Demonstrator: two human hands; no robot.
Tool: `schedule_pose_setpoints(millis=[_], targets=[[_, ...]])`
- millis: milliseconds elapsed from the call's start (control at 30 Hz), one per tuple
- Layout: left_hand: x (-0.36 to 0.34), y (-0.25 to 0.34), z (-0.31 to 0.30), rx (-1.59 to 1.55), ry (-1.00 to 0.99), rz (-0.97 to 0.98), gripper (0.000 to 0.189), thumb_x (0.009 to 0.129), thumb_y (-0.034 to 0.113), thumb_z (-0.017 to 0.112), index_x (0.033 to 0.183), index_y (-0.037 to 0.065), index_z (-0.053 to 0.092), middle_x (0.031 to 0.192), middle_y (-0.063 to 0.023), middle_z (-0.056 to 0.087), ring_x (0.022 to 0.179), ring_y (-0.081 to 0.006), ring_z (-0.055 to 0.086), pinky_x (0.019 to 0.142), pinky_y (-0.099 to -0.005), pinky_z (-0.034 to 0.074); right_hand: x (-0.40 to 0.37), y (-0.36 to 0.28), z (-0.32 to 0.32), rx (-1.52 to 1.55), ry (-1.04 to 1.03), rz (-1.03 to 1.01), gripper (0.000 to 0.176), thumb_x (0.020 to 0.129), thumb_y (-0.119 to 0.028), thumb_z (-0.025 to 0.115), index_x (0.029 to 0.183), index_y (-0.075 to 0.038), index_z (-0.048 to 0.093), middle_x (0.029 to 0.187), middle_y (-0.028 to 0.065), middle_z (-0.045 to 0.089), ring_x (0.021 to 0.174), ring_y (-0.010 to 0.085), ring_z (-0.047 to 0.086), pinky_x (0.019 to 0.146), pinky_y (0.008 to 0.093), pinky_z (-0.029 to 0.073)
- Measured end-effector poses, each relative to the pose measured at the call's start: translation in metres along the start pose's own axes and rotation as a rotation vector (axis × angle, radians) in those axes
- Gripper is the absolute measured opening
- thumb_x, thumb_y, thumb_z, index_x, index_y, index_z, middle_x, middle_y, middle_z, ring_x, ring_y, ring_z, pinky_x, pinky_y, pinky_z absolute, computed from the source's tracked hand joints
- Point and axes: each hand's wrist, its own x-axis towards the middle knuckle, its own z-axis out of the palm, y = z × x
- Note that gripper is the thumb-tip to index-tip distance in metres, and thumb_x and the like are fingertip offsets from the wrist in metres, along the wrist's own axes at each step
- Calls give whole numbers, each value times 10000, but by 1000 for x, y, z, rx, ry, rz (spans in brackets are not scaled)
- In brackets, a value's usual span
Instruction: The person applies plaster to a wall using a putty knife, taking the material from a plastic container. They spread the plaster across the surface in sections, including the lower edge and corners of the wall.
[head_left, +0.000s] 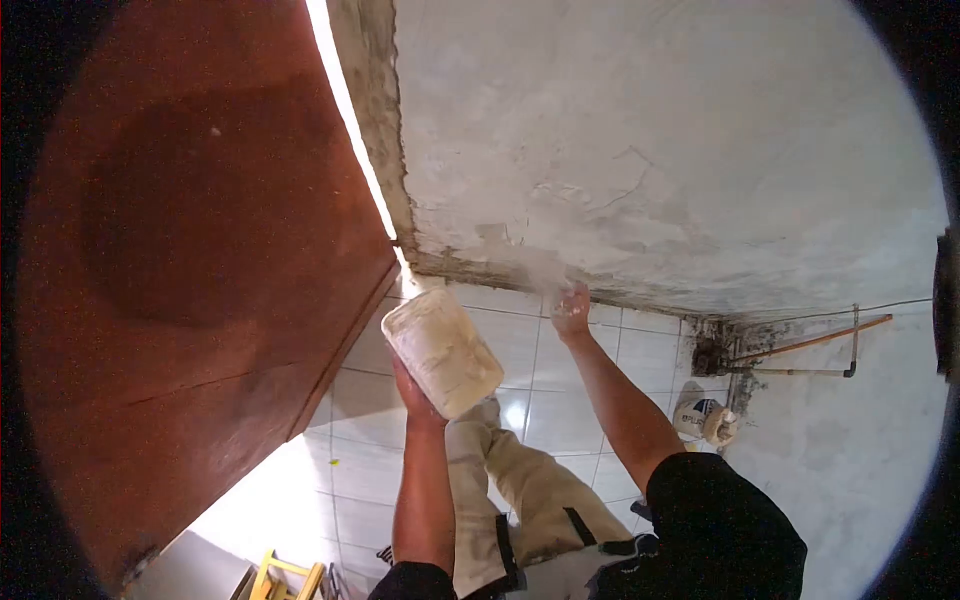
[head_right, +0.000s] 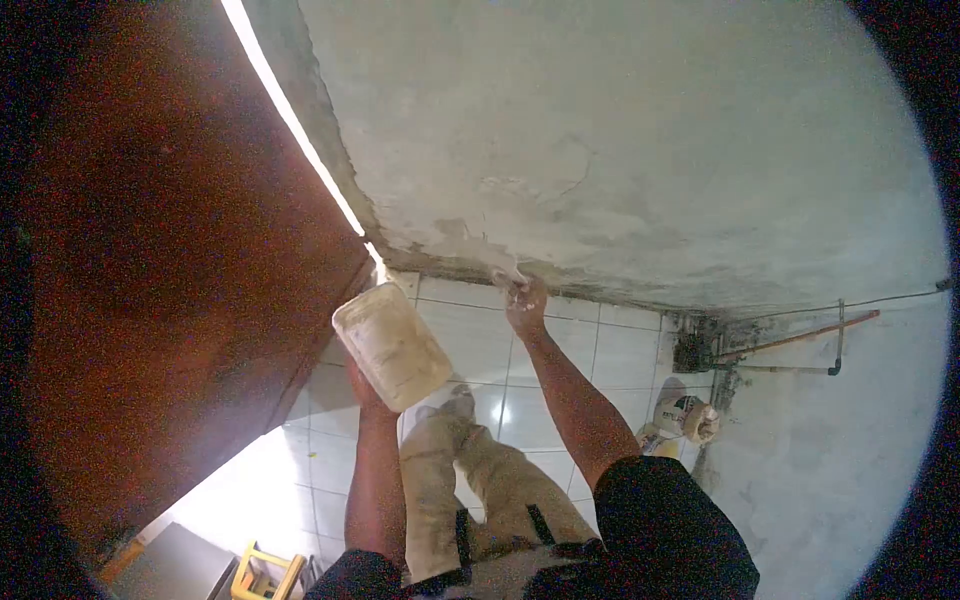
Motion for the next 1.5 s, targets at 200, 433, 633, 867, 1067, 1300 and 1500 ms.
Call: schedule_pose_setpoints(millis=[200,433,633,867,1067,1300,1500], targets=[[42,-35,-95,-22,-8,59,559,916,503,308,1289,96,399,1249,-82,478,1097,-263,500,923,-426,432,50,7,13,-396,90,-283,225,849,-80,549,1038,39,520,1053,182,561,940,266,583,890,425,475],[66,-86,-169,106,-29,143,551,908,517,335,1280,115,387,1211,-99,476,1065,-285,507,866,-451,470,3,25,33,1667,2,160,358,900,-225,433,1245,-129,428,1210,8,478,1124,178,464,884,396,416],[71,-89,-164,25,44,52,559,912,530,308,1296,127,361,1216,-79,469,1082,-260,500,878,-426,463,-23,-52,-32,27,198,-14,300,812,-107,499,1075,35,519,909,197,565,800,361,533,802,439,431],[76,-73,-150,-38,-26,-51,554,917,528,281,1292,130,370,1225,-61,469,1106,-243,488,908,-410,441,7,-159,-73,-262,328,-507,365,814,-50,492,1176,-7,518,1004,168,576,953,355,522,889,433,386],[96,-73,-175,-3,-15,12,632,891,584,277,1319,122,325,1237,-104,450,1085,-290,499,888,-450,457,27,-150,-57,-546,474,-698,451,740,-15,542,1185,-81,559,1221,134,509,1100,309,494,897,444,371],[98,-64,-158,78,-72,83,626,895,579,270,1326,129,323,1273,-105,416,1136,-291,458,925,-455,425,42,-130,-6,-748,509,-500,537,662,-10,575,1191,-105,556,1270,5,512,1164,220,469,909,405,347],[97,-61,-169,22,9,91,601,907,556,274,1322,127,336,1272,-99,423,1145,-277,450,940,-443,408,41,-56,48,-682,297,-499,536,729,-78,552,1256,-140,479,1344,53,429,1232,256,399,987,483,308]])
